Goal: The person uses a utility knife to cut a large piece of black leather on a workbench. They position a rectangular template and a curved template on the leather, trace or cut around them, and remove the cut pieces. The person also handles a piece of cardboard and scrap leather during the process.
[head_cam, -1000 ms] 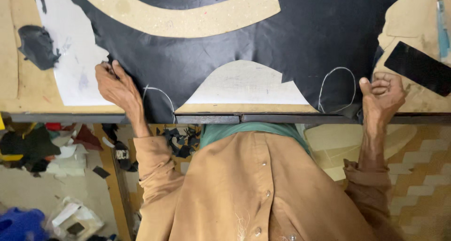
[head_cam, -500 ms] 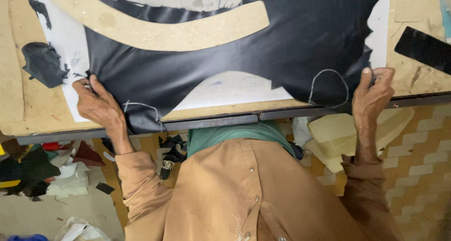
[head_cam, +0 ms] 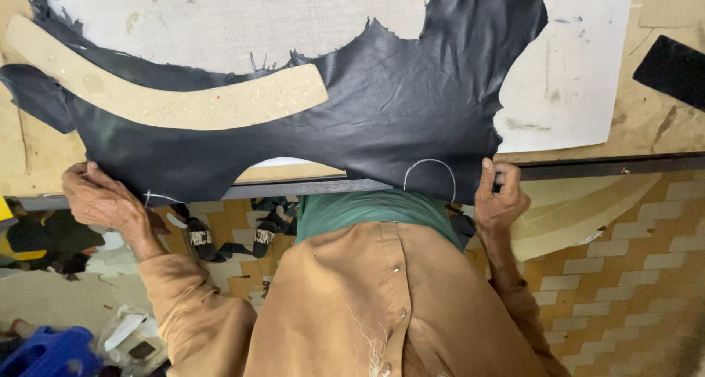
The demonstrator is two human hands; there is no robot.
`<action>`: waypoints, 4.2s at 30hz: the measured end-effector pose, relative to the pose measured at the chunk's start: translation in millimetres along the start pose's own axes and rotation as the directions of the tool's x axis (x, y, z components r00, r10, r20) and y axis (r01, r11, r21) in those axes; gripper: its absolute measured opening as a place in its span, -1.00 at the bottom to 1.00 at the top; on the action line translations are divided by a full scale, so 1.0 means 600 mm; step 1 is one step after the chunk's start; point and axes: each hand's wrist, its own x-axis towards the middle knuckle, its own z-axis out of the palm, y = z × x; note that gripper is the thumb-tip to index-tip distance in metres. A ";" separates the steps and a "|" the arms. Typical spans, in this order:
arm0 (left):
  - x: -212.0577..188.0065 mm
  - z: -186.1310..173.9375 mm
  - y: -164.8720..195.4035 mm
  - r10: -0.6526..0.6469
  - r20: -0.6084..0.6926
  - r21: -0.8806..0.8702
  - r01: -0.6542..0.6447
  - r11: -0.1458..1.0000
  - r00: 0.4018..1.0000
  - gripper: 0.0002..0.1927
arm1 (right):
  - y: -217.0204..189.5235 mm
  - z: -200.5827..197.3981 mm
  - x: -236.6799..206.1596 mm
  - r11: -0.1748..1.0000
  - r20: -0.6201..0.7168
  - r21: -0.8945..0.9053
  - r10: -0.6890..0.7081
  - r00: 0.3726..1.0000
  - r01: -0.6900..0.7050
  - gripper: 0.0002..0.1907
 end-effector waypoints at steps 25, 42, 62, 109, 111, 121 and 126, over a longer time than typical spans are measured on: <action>-0.178 0.011 0.546 0.704 0.058 -0.511 -0.585 0.630 0.708 -0.64 | -0.044 0.081 0.482 0.958 0.225 0.220 -0.235 0.946 0.186 -0.45; -0.174 -0.007 0.701 0.786 0.470 -0.392 -0.703 0.594 0.401 -0.13 | 0.029 0.122 0.538 0.838 0.155 0.121 -0.545 0.824 0.532 -0.65; -0.152 -0.040 1.017 0.623 0.637 -0.277 -0.620 0.734 0.454 -0.13 | 0.278 -0.114 0.388 0.861 -0.027 0.502 -0.086 0.996 0.088 -0.82; 0.218 -0.100 0.110 0.744 -0.041 -0.344 -0.709 0.616 0.667 -0.81 | -0.278 0.163 0.160 0.848 0.461 -0.456 -0.034 0.887 0.269 -0.07; 0.228 -0.162 0.084 0.653 0.070 -0.276 -0.615 0.739 0.754 -0.83 | -0.378 0.200 0.098 0.910 0.579 -0.235 -0.153 0.801 0.343 0.05; 0.202 -0.248 0.037 0.472 0.117 -0.366 -0.404 0.838 0.874 -0.80 | -0.556 0.327 0.005 0.727 0.577 0.419 -0.676 0.458 0.545 0.02; 0.166 -0.261 -0.048 0.293 0.121 -0.309 -0.245 0.919 0.948 -0.79 | -0.365 0.136 0.118 0.888 0.481 -0.366 -0.073 0.874 0.276 -0.10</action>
